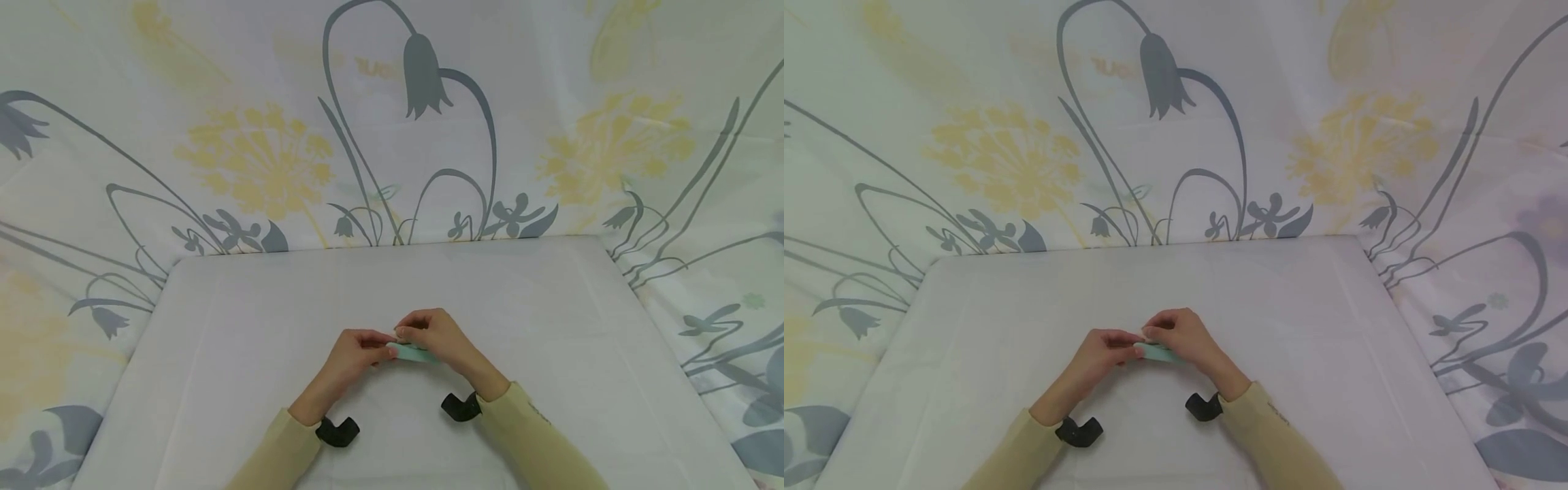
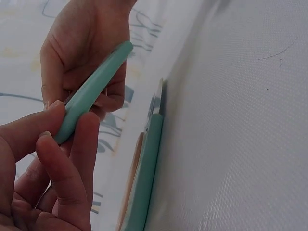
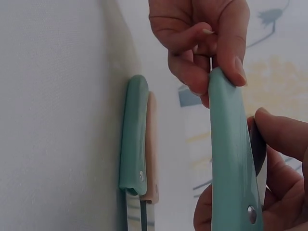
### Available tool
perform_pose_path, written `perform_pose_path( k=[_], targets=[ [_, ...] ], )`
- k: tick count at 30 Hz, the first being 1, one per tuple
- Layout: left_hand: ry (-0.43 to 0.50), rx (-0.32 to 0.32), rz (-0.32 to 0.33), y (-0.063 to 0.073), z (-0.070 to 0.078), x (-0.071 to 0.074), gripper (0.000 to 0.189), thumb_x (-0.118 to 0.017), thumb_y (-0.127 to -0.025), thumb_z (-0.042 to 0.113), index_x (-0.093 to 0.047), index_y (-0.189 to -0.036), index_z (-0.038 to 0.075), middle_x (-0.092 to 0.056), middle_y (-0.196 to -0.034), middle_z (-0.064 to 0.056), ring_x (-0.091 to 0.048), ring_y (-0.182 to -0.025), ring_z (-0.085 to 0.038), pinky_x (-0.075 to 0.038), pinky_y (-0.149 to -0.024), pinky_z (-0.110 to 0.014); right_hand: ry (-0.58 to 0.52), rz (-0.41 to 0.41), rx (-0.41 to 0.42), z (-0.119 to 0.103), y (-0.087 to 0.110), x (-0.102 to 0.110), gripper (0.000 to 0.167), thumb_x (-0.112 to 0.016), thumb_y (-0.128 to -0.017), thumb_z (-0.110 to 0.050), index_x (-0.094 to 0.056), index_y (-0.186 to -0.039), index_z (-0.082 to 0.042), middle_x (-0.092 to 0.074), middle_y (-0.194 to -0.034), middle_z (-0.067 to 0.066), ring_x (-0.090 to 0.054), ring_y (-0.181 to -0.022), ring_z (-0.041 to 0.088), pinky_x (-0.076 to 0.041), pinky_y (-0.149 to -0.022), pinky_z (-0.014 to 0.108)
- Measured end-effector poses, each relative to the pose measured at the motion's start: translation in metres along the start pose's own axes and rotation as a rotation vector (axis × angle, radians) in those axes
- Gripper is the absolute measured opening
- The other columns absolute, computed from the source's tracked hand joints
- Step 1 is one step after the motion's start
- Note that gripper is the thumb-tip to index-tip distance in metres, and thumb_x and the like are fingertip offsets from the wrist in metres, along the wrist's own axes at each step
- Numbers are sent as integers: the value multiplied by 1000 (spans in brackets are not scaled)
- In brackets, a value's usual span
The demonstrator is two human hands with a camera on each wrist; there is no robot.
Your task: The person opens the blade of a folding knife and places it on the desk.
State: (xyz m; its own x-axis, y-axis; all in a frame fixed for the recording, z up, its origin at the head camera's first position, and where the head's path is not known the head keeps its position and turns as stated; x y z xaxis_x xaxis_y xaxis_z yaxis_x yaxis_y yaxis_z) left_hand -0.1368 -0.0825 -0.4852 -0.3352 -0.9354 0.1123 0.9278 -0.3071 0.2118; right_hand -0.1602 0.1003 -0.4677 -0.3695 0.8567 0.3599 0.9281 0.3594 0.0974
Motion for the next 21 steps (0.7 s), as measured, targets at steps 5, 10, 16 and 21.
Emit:
perform_pose_path(
  k=[5,10,16,21],
  targets=[
    [3,-9,12,6,12,-2,22,-74,-87,5,-74,-107,-4,-75,-88,-11,-68,-81,-20,-50,-69,-32,-32,42,-27,-1,1,0,14,-72,-93,-24,-78,-95,-12,-71,-87,-2,-58,-80,21,-44,-69,33],
    [11,-4,40,9,15,-2,23,-75,-87,6,-73,-107,-6,-75,-89,-10,-68,-80,-19,-51,-69,-31,-91,82,-55,0,2,1,21,-72,-93,-23,-77,-101,-4,-72,-93,-1,-60,-87,20,-46,-77,34],
    [19,8,48,13,21,0,23,-75,-86,4,-74,-107,-6,-74,-90,-9,-69,-81,-22,-52,-70,-32,-96,110,-62,1,1,6,21,-72,-94,-21,-76,-104,-3,-73,-99,0,-61,-93,19,-47,-82,34],
    [21,9,65,13,20,2,23,-75,-86,4,-74,-106,-6,-74,-91,-10,-69,-82,-24,-52,-71,-32,-113,118,-48,2,0,12,21,-72,-93,-16,-74,-106,0,-73,-100,3,-63,-92,19,-49,-80,32]
  ],
)
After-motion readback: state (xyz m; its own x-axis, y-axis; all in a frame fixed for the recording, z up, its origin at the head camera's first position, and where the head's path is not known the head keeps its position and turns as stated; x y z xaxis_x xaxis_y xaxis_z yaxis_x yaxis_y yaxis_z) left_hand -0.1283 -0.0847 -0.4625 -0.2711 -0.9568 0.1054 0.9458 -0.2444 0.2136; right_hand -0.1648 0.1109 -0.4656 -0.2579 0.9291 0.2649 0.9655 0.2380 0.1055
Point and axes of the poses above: each hand's wrist, its own y-axis away from the middle knuckle, its own x-axis out of the back of the hand, z = x × y, the point moved 4 cm from there along -y, towards the middle knuckle
